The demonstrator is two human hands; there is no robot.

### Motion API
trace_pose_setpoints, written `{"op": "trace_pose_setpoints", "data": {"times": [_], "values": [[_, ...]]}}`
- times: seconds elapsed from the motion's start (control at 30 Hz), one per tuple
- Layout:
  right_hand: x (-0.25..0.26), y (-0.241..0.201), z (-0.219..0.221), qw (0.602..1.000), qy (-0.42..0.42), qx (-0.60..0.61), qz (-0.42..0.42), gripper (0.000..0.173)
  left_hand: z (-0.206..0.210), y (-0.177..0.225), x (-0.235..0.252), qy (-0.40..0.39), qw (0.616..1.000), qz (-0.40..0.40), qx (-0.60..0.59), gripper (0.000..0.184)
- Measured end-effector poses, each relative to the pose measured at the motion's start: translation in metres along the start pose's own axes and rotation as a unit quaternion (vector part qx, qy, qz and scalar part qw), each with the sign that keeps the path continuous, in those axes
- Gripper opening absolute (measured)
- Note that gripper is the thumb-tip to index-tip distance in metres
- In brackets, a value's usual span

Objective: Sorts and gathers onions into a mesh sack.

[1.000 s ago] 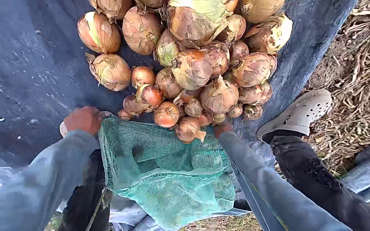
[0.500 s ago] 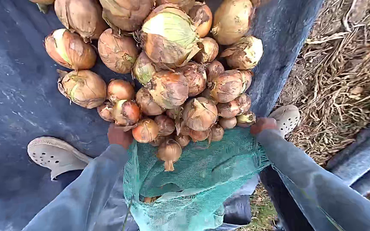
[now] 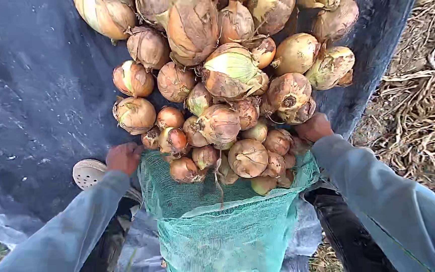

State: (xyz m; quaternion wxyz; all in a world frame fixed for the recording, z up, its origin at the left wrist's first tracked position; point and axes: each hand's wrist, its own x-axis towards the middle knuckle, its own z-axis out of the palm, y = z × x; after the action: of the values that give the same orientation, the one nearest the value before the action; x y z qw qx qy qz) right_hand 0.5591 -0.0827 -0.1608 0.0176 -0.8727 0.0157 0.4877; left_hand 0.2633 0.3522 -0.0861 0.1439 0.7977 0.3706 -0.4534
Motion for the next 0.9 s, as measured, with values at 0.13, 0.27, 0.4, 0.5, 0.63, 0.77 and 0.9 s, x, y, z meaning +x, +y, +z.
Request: {"op": "trace_pose_setpoints", "data": {"times": [0.13, 0.27, 0.4, 0.5, 0.63, 0.77, 0.9], "values": [[0.012, -0.003, -0.041, 0.996, 0.007, -0.046, -0.077, 0.035, -0.034, 0.050, 0.022, 0.018, 0.999, -0.033, 0.009, 0.036], [0.009, 0.005, -0.082, 0.991, 0.006, 0.064, -0.121, 0.022, -0.038, 0.061, 0.029, -0.073, 0.989, -0.067, -0.112, 0.044], [0.012, 0.011, -0.118, 0.879, -0.025, 0.475, -0.031, 0.036, -0.041, 0.015, 0.037, 0.079, 0.832, -0.141, -0.531, 0.037], [0.019, -0.016, -0.127, 0.807, -0.008, 0.590, 0.024, 0.045, -0.081, 0.029, 0.031, 0.138, 0.679, -0.125, -0.710, 0.047], [0.020, -0.054, -0.114, 0.780, 0.025, 0.626, 0.007, 0.060, -0.101, 0.089, 0.032, 0.155, 0.651, -0.077, -0.739, 0.039], [0.005, -0.042, -0.111, 0.801, -0.077, 0.588, -0.082, 0.051, -0.065, 0.096, 0.050, 0.037, 0.618, 0.047, -0.784, 0.032], [-0.020, -0.068, -0.133, 0.811, -0.119, 0.556, -0.137, 0.035, -0.065, 0.110, 0.033, -0.067, 0.639, 0.099, -0.760, 0.051]]}}
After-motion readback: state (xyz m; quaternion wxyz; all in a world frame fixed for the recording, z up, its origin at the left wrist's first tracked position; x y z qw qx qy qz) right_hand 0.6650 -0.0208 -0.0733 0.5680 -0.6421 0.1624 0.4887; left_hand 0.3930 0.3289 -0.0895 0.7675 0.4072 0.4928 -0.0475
